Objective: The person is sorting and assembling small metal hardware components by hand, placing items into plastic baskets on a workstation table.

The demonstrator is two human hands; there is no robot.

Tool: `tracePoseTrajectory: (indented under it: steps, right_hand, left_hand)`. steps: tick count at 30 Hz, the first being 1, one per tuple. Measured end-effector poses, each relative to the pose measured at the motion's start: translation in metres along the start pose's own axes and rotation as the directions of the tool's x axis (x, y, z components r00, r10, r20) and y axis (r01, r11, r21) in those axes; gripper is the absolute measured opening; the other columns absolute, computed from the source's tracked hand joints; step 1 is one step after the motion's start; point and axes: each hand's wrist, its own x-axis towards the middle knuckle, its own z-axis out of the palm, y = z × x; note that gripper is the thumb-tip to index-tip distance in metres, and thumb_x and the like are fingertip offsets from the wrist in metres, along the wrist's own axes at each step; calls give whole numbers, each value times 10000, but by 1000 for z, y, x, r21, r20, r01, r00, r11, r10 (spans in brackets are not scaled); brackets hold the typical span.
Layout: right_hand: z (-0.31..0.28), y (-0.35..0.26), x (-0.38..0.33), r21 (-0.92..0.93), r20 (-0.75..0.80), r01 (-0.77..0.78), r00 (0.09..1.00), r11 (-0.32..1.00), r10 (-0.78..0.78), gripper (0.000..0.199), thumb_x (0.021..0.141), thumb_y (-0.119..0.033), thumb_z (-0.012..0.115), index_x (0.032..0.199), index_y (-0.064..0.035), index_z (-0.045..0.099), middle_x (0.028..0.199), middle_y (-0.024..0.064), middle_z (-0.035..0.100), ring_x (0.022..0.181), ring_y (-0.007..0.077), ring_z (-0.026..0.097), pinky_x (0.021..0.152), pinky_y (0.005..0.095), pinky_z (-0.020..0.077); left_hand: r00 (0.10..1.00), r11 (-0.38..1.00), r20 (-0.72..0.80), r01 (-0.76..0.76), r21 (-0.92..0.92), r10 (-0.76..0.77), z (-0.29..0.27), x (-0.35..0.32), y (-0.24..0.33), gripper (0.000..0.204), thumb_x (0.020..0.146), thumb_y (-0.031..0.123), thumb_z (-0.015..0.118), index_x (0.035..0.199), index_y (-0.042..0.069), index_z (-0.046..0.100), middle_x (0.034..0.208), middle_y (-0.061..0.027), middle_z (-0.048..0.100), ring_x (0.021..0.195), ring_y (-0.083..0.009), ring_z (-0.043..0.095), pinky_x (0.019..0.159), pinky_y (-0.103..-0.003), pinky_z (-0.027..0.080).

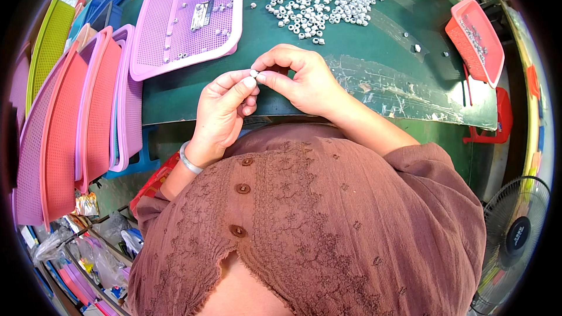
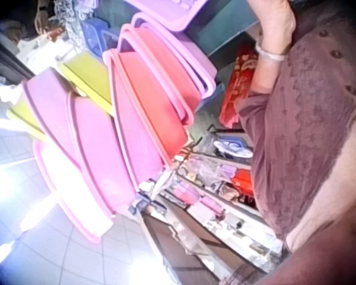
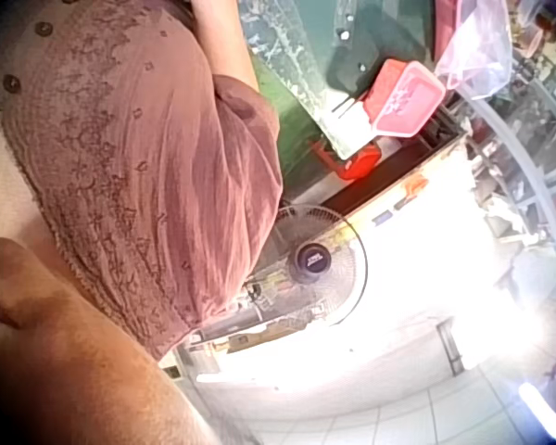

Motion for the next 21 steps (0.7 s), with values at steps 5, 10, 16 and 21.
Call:
tracePoseTrajectory:
  steps: [5,10,16,21]
  right_hand:
    - [1,-1,-1,31,7,-4,1000,1000,4,110,778,-62,614,876,-14,620,795,34,568,677,85,506,633,220,430]
    - [3,1,-2,61,22,-38,999,997,37,114,783,-61,608,886,-13,620,796,33,582,697,82,519,645,219,435]
    - [4,-3,-1,261,69,-165,986,951,152,133,815,-66,580,916,17,604,827,31,612,771,71,553,715,216,454]
    - [3,-5,-1,275,91,-216,976,937,198,137,829,-72,566,927,16,601,833,26,614,779,66,550,723,215,453]
  left_hand:
    - [1000,1000,3,-1,6,1,-1,-2,0,111,822,79,589,910,11,600,729,-23,570,589,-67,490,497,-179,386]
    - [1000,1000,-2,3,2,-3,-1,-5,2,112,828,82,581,912,11,600,730,-24,570,587,-66,488,498,-180,386]
    - [1000,1000,-2,15,-10,-15,-2,-7,3,113,831,74,570,919,10,601,736,-25,572,585,-65,489,497,-177,386]
    - [1000,1000,-6,21,-15,-21,-2,-7,4,102,832,79,569,902,12,601,732,-27,571,582,-64,489,492,-175,382]
